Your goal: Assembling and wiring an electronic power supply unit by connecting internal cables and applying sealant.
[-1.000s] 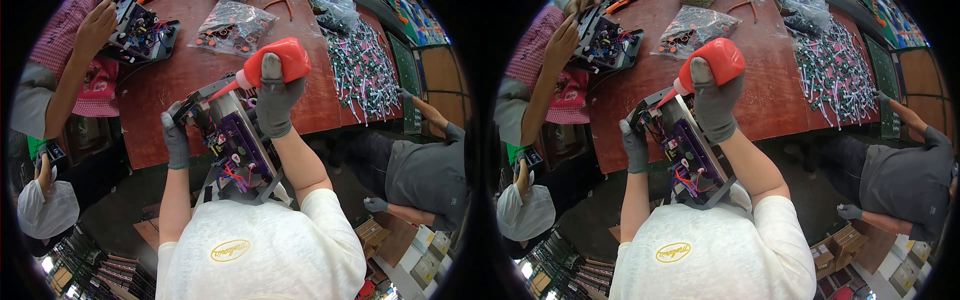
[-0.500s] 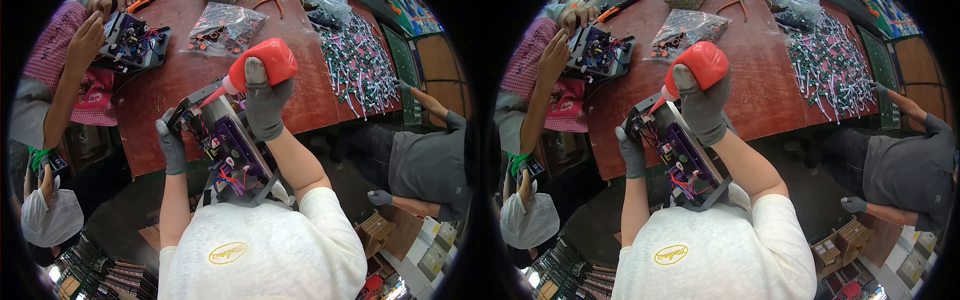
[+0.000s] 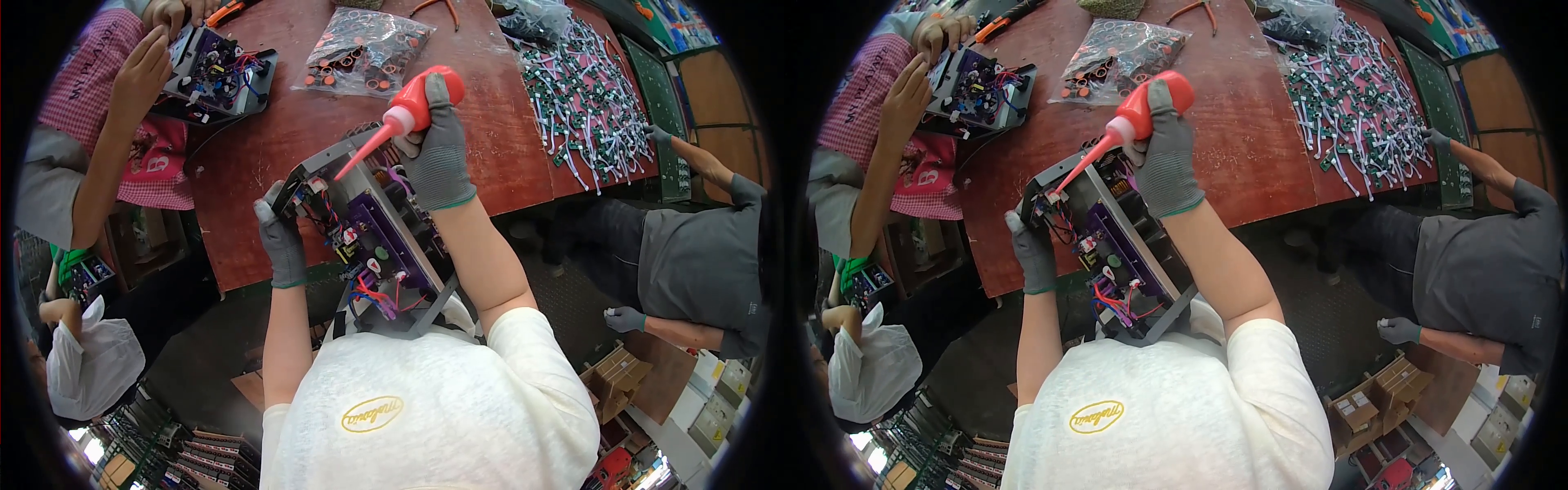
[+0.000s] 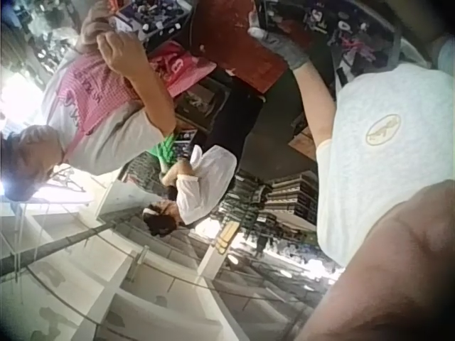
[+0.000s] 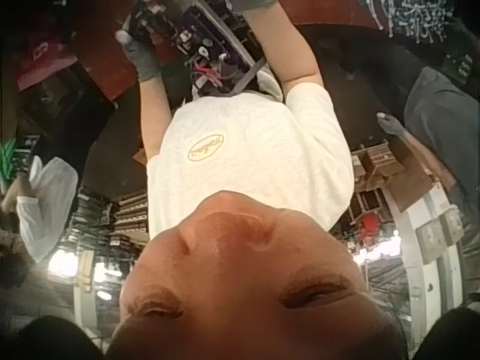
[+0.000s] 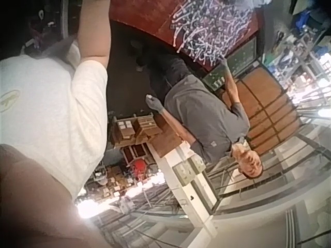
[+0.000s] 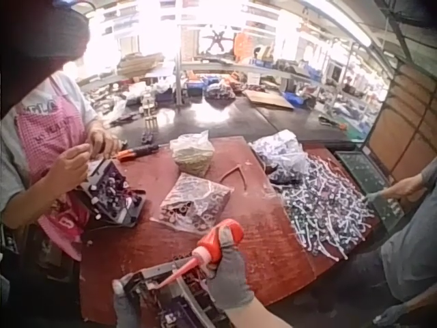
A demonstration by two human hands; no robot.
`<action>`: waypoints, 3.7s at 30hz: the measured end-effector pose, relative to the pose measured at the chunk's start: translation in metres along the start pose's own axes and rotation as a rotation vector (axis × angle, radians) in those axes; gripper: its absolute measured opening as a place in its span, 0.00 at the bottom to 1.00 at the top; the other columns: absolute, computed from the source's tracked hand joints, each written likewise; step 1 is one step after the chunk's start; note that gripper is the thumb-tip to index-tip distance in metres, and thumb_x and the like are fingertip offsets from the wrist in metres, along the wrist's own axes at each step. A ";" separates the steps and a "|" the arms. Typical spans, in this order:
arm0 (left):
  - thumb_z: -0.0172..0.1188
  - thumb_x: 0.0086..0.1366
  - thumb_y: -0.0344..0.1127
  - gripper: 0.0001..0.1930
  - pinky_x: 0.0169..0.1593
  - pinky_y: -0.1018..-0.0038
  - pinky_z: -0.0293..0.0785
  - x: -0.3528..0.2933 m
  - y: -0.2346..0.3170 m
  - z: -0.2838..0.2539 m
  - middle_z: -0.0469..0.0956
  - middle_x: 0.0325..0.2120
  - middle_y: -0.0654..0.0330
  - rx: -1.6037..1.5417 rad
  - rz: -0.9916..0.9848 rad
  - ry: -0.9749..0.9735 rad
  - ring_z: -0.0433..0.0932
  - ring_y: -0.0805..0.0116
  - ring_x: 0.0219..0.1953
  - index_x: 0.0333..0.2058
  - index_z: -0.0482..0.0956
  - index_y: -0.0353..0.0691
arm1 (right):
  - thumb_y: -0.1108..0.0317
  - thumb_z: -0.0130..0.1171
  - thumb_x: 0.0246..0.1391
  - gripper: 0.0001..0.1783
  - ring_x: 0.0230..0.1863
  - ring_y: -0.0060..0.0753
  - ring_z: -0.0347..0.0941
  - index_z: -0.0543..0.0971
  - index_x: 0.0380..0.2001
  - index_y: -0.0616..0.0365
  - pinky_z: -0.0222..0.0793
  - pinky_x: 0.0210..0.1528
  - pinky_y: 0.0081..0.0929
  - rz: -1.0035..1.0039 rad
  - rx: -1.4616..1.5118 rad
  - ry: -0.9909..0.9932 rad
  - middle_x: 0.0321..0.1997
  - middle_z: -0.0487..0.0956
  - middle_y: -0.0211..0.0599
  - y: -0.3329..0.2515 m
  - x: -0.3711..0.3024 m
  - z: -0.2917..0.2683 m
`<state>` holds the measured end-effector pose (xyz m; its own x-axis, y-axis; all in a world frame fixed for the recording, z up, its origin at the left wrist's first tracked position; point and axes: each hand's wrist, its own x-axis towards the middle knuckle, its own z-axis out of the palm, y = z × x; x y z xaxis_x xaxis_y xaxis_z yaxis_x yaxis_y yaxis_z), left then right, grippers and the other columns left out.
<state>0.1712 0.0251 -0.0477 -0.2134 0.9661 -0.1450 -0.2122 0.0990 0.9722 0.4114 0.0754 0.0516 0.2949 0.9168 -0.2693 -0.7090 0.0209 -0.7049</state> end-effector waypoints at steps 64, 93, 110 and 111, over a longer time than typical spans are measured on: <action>0.55 0.66 0.34 0.11 0.38 0.71 0.74 0.044 0.106 0.121 0.75 0.30 0.56 0.707 0.328 -0.810 0.79 0.66 0.32 0.41 0.78 0.33 | 0.62 0.58 0.48 0.14 0.40 0.32 0.70 0.76 0.40 0.51 0.67 0.42 0.31 -0.723 -1.751 -1.357 0.32 0.73 0.30 -0.138 -0.128 -0.090; 0.55 0.59 0.36 0.08 0.36 0.57 0.74 0.030 0.104 0.306 0.77 0.27 0.50 1.203 1.030 -0.862 0.78 0.49 0.32 0.27 0.78 0.40 | 0.65 0.55 0.45 0.11 0.39 0.25 0.67 0.77 0.35 0.47 0.67 0.38 0.24 -0.980 -2.455 -0.834 0.35 0.69 0.26 -0.259 -0.109 -0.175; 0.55 0.62 0.39 0.10 0.37 0.57 0.72 0.014 0.055 0.348 0.75 0.30 0.50 1.055 0.892 -0.920 0.77 0.48 0.34 0.30 0.76 0.38 | 0.63 0.57 0.42 0.08 0.44 0.33 0.69 0.77 0.27 0.52 0.65 0.42 0.31 -0.673 -2.513 -0.879 0.32 0.76 0.30 -0.265 -0.095 -0.227; 0.55 0.62 0.39 0.10 0.37 0.57 0.72 0.015 0.055 0.346 0.75 0.30 0.50 1.049 0.894 -0.901 0.77 0.48 0.34 0.30 0.76 0.38 | 0.63 0.57 0.42 0.08 0.44 0.33 0.69 0.77 0.27 0.52 0.65 0.42 0.31 -0.686 -2.522 -0.892 0.32 0.76 0.30 -0.263 -0.095 -0.228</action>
<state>0.4861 0.1272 0.0671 0.7630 0.5833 0.2785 0.4439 -0.7860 0.4303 0.7156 -0.1080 0.1126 -0.4943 0.8556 -0.1537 0.8287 0.5172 0.2140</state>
